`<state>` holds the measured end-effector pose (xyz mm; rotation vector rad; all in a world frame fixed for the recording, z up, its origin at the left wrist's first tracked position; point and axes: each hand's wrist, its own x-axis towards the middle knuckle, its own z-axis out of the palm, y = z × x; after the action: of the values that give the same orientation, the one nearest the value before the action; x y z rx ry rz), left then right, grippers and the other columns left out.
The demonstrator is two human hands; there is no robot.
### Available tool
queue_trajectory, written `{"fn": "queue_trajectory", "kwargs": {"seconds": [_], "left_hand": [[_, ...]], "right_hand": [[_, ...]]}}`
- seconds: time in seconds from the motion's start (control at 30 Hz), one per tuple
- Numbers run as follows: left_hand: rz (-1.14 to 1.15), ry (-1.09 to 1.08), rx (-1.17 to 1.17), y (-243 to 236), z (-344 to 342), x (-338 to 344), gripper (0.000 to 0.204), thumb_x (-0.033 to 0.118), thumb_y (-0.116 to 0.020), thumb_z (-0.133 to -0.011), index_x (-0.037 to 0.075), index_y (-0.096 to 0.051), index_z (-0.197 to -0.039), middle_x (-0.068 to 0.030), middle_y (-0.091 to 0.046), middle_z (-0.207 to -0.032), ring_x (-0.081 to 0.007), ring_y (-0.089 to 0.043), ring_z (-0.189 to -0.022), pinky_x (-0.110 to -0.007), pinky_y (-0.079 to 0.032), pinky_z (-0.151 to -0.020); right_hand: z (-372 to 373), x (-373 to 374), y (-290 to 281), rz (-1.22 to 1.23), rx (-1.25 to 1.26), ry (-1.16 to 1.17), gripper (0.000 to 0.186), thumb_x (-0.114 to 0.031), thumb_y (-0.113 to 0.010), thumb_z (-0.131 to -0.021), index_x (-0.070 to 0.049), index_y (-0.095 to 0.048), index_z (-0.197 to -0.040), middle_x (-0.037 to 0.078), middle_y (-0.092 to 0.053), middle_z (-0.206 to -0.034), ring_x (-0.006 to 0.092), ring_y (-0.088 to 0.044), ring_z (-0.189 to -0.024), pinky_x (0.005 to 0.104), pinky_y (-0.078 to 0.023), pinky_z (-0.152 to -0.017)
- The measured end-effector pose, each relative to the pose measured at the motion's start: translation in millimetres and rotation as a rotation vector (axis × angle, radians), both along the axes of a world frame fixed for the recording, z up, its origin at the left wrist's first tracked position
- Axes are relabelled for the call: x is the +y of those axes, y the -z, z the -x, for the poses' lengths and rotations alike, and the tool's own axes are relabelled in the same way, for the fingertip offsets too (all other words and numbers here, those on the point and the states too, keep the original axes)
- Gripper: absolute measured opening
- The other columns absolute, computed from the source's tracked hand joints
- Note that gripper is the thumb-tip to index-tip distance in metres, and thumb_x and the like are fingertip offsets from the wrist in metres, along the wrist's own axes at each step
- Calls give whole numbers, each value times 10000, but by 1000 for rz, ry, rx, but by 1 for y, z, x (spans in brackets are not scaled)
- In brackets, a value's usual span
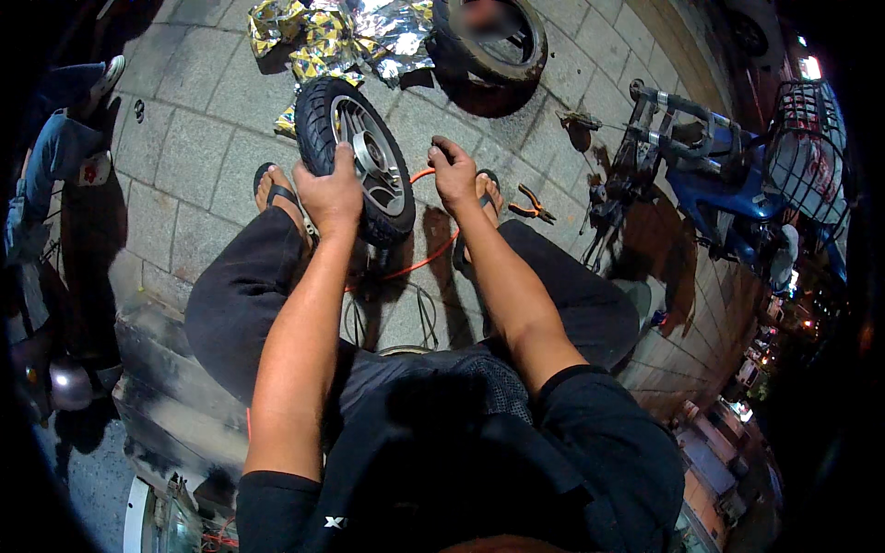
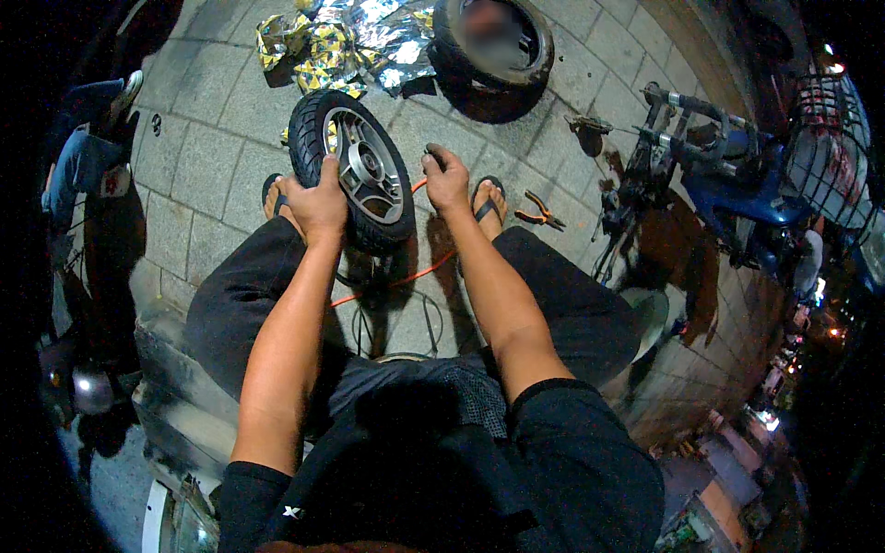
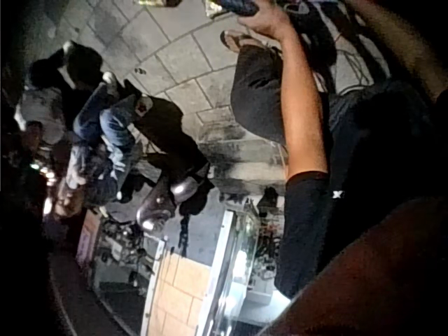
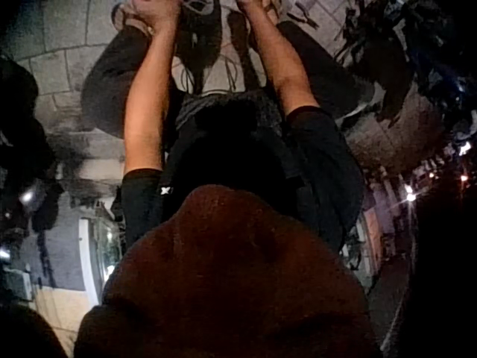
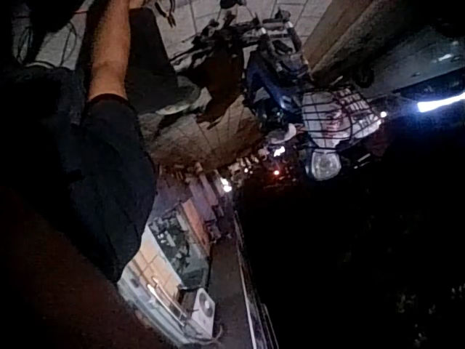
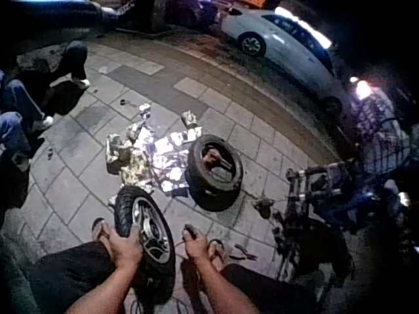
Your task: The person sits on the ground and uses a tire lever to pry the tire bead onto the rim. They then connect an air hose to the valve stem to inflate the tire and check the pressure with a gauge.
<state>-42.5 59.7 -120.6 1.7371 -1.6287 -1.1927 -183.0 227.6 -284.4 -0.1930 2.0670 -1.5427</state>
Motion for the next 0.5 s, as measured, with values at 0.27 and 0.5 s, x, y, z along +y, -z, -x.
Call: {"fn": "queue_trajectory", "kwargs": {"seconds": [0.27, 0.5], "left_hand": [[4, 0, -10, 1, -1, -1, 552, 383, -817, -843, -84, -623, -1065, -213, -739, -965, -335, -724, -854, -417, -554, -821], [47, -11, -40, 6, -4, -1, 594, 409, -819, -832, -94, -625, -1079, -231, -736, -973, -356, -721, -864, -424, -553, -835]], "right_hand": [[-6, -5, -32, -61, -225, 5, 330, -156, -680, -995, 7, -691, -1281, 104, -728, -973, 192, -725, -761, 313, -572, -673], [-15, 5, -14, -304, -94, -353, 295, -115, -656, -998, 75, -697, -1219, 130, -766, -938, 166, -737, -794, 320, -587, -706]]}}
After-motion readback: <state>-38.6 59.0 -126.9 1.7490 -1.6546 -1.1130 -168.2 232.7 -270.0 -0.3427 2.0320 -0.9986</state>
